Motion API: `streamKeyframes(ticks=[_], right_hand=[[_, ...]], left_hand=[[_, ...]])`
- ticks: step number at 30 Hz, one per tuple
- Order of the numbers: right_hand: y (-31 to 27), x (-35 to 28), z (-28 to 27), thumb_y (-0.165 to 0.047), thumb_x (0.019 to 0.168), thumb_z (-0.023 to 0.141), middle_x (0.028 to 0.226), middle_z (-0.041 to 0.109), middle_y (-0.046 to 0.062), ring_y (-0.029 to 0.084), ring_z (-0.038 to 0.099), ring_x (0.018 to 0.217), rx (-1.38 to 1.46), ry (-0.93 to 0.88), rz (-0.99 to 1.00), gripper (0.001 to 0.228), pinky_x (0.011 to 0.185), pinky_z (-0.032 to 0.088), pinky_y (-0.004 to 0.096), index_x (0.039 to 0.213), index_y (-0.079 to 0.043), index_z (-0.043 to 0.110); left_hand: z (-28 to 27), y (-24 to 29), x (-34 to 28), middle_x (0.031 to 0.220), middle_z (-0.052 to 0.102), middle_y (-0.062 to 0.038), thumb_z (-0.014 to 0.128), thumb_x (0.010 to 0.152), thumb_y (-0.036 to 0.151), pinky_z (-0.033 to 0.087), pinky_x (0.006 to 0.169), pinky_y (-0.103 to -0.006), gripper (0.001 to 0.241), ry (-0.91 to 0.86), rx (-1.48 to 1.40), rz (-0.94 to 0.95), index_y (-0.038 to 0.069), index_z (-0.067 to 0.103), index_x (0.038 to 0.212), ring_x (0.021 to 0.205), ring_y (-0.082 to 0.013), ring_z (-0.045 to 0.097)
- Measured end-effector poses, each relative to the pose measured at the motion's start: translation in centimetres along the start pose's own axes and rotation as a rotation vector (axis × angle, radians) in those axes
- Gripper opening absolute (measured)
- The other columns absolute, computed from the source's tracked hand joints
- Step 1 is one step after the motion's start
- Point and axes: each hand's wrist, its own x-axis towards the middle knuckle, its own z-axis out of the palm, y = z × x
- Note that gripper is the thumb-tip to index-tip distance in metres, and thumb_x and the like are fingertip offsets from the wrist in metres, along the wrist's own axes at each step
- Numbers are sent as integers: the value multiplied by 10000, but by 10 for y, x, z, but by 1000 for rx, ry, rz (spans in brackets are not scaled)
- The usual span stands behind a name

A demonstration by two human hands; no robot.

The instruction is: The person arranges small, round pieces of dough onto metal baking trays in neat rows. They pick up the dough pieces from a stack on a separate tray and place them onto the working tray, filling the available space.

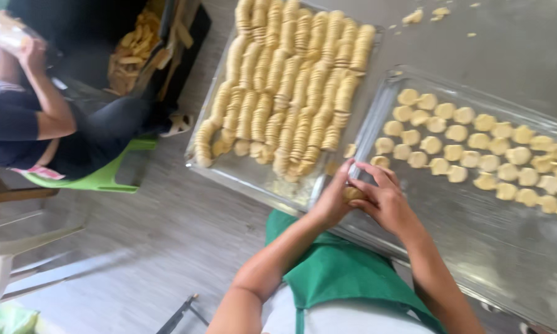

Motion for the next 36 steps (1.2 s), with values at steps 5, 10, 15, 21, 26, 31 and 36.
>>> streamKeyframes(ticks=[5,10,15,21,26,31,36], right_hand=[[-24,7,45,-139,824,809,1180,705,88,279,660,1119,142,146,176,190,947,537,390,992,-56,780],[0,-27,49,-102,968,740,1170,687,90,140,685,984,491,327,380,168,833,581,275,1118,-29,739],[30,-45,30,-18,1023,675,1126,671,71,131,676,916,420,411,598,250,828,553,254,1271,-32,702],[38,-37,5,-63,926,771,1030,748,69,131,702,891,74,475,586,239,794,570,284,1155,-22,714],[30,-28,-2,-96,872,811,891,747,111,196,709,732,-101,374,639,188,651,545,323,1036,-31,745],[48,-32,-13,-64,907,764,1016,740,108,242,716,917,-166,440,346,130,800,581,347,1022,-35,712],[52,-40,-27,-162,899,779,1115,695,122,249,708,884,-79,421,581,220,772,590,354,1076,-38,742]], left_hand=[[-38,72,-30,1337,591,-232,660,1003,456,467,993,-433,772,114,644,314,156,269,1598,1209,-284,594],[-111,228,-136,1473,494,-191,909,643,75,382,1130,-501,879,726,1788,629,47,515,1428,1364,-405,451],[-172,277,-141,1507,497,-197,862,640,-21,400,1170,-467,979,571,1848,572,20,438,1521,1373,-410,456],[-164,260,-145,1412,449,-249,943,628,63,502,1034,-476,939,686,1793,536,11,511,1460,1247,-426,534],[-163,241,-150,1428,422,-204,972,682,107,595,974,-413,830,784,1736,682,-29,533,1373,1191,-346,585],[-132,205,-137,1474,476,-148,958,739,165,585,976,-383,848,697,1294,762,18,494,1434,1204,-292,627],[-53,143,-96,1281,690,-178,965,597,275,581,964,-397,1013,237,786,445,-7,513,1459,1154,-264,711]])
